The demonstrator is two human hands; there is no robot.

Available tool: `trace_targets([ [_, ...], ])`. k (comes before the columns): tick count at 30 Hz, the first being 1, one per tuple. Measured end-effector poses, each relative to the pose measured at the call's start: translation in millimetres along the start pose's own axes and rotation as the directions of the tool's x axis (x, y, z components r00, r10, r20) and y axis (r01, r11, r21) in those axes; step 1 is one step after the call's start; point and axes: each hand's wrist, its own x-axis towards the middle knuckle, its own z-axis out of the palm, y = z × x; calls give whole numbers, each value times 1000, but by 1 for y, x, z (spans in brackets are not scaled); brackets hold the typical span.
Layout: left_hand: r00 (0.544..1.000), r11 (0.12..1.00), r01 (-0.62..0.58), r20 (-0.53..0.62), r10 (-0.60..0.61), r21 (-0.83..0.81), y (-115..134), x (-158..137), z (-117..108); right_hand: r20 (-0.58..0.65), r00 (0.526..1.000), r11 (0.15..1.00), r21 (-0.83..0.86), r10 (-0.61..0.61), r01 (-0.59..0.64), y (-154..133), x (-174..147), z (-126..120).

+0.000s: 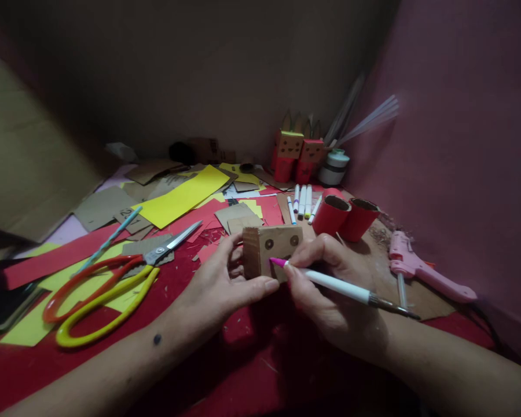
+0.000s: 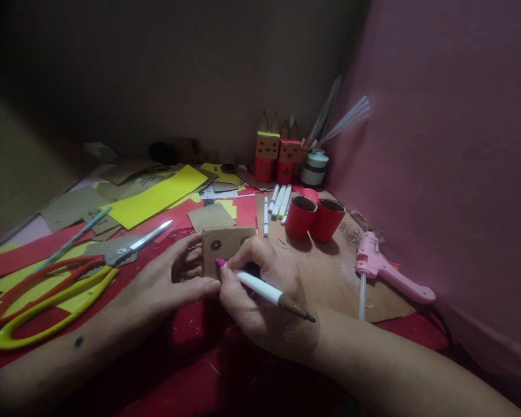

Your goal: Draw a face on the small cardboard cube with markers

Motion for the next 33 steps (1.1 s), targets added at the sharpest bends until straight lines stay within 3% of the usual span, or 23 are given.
trace_targets([
  [14,998,1000,-20,-56,19,-11,3,-2,6,70,998,999,-37,1,2,-1,1,-2],
  [20,997,1000,-4,-72,3,-20,2,-2,6,42,997,997,32,69,-70,-1,0,-2],
  [27,998,1000,-13,-65,12,-16,2,-2,6,36,999,1000,17,-8,7,2,-1,1],
  [33,998,1000,-9,-55,8,-12,2,-1,6,34,999,999,18,39,-40,2,-2,0],
])
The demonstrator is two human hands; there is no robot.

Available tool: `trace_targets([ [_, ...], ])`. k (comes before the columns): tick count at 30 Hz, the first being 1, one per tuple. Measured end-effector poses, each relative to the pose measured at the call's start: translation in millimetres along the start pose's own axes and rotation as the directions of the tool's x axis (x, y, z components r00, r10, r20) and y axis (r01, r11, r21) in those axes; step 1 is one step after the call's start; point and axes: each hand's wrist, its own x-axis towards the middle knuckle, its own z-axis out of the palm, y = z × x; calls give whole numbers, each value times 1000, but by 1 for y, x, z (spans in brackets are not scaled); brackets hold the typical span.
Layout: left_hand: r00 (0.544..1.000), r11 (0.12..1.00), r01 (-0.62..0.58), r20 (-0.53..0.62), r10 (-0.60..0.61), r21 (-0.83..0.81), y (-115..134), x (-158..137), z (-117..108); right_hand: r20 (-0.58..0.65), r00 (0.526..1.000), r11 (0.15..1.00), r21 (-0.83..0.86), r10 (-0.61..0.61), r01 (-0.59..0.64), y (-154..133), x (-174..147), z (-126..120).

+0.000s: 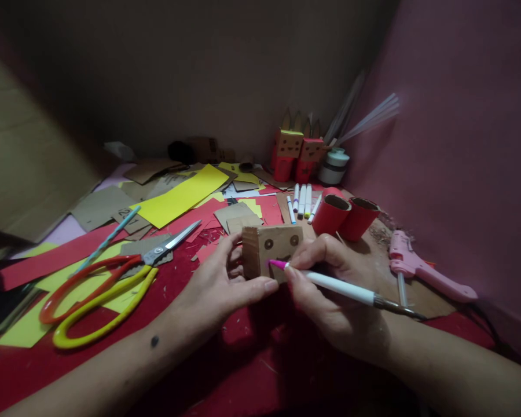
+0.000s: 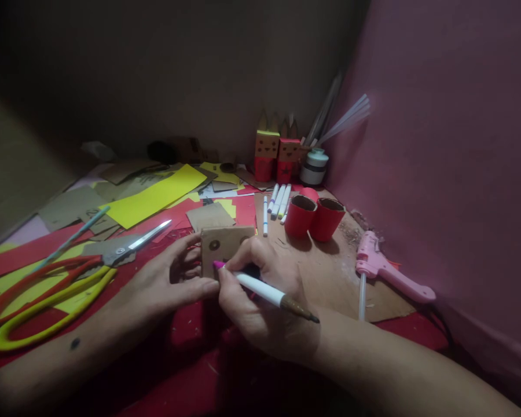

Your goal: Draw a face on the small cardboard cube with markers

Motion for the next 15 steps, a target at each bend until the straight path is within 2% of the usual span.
trace_targets([
  [5,1000,1000,4,16,-4,-11,1,0,-1,24,999,999,25,24,-25,0,1,-2],
  [8,1000,1000,4,12,-4,4,3,-1,-3,32,997,986,149,68,-72,-3,1,-3],
  [11,1000,1000,-8,14,7,4,5,-3,-3,-25,999,950,312,42,-32,-5,3,-5],
  [13,1000,1000,-27,10,27,0,7,-4,-3,-78,996,932,362,38,-7,-5,5,-7],
  [15,999,999,-38,8,38,-6,7,-5,-4,-74,995,916,399,72,-36,-2,6,-8],
])
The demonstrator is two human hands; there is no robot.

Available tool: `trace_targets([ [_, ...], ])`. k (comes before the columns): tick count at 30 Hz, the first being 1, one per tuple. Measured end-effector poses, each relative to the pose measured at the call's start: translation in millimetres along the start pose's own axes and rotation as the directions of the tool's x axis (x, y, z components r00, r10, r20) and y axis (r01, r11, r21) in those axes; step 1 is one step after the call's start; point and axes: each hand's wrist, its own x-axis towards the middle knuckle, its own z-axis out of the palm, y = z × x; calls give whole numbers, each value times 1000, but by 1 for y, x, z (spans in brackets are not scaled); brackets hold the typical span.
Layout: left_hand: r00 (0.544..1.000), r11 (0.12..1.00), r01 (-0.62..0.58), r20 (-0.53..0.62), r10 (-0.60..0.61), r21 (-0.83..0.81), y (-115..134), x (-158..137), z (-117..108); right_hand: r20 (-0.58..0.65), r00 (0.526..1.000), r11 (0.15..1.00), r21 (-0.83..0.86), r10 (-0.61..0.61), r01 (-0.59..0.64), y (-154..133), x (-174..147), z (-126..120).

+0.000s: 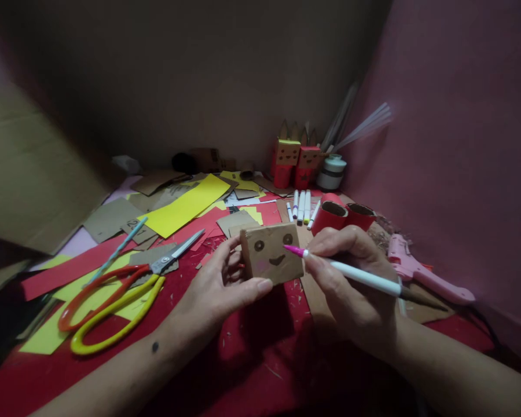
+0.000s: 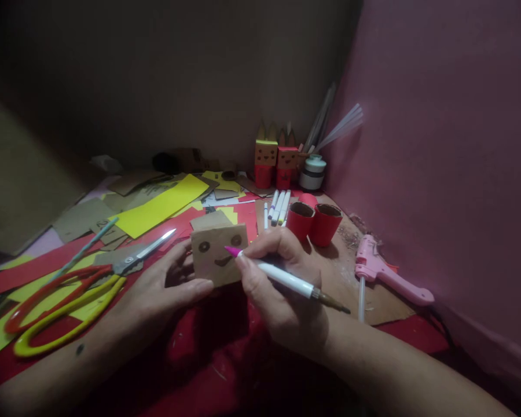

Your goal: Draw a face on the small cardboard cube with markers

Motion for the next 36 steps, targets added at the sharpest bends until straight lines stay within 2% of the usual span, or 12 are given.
trace_targets([
  [3,999,1000,1,47,0,-16,-1,1,-3,50,994,991,86,97,-101,7,0,-3],
  [7,995,1000,3,103,-3,-6,-4,3,-8,81,988,976,167,128,-141,14,-1,-3],
  [17,1000,1000,-4,12,4,-2,0,3,-5,47,988,981,124,145,-150,22,-1,0],
  [22,999,1000,12,31,-12,2,4,2,-6,88,979,965,169,186,-199,23,-1,4],
  [28,999,997,-8,-39,12,83,8,1,-5,157,982,984,125,110,-130,20,-2,8],
  [31,998,999,5,-64,-2,40,9,1,-5,123,990,995,56,74,-81,20,-3,8],
  [36,993,991,16,-120,0,134,8,2,-4,111,992,995,-87,53,-44,20,-4,6],
])
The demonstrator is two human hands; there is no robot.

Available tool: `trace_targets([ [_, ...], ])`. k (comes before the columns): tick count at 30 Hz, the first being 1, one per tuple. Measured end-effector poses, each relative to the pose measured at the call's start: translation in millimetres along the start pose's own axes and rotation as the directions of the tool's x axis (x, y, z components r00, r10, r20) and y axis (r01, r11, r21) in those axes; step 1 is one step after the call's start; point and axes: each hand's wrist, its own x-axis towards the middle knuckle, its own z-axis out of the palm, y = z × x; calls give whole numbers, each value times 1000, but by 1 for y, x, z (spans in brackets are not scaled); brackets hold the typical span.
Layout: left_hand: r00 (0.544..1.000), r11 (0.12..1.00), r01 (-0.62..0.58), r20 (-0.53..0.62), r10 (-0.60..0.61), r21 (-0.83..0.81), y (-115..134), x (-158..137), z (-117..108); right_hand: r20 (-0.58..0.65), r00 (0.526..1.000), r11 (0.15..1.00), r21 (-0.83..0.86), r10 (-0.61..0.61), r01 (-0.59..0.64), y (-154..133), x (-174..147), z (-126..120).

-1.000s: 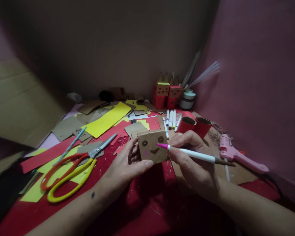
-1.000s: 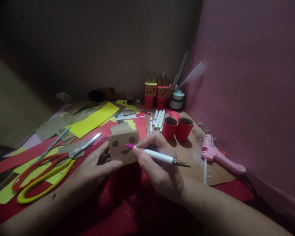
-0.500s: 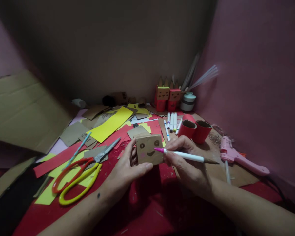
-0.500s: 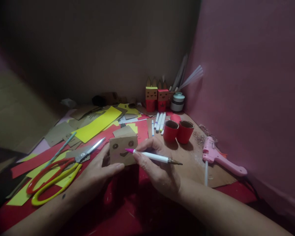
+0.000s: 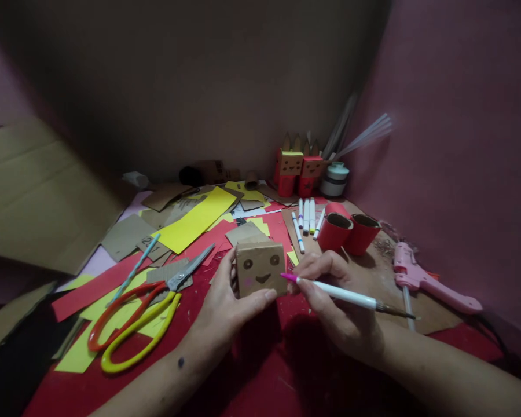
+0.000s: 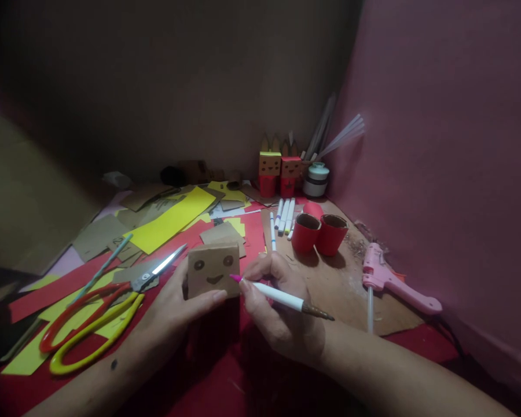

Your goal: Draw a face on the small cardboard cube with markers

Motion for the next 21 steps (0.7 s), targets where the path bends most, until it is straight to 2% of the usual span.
trace_targets([
  [11,998,998,35,-51,-33,45,-14,8,-3,-20,999,978,-206,-38,33,-2,3,5],
  [16,999,998,28,-42,-26,50,-12,7,-3,-1,999,976,-212,-47,45,-3,2,4],
  [21,996,996,38,-84,-31,81,-13,7,-1,30,998,965,-255,-61,67,-2,2,3],
])
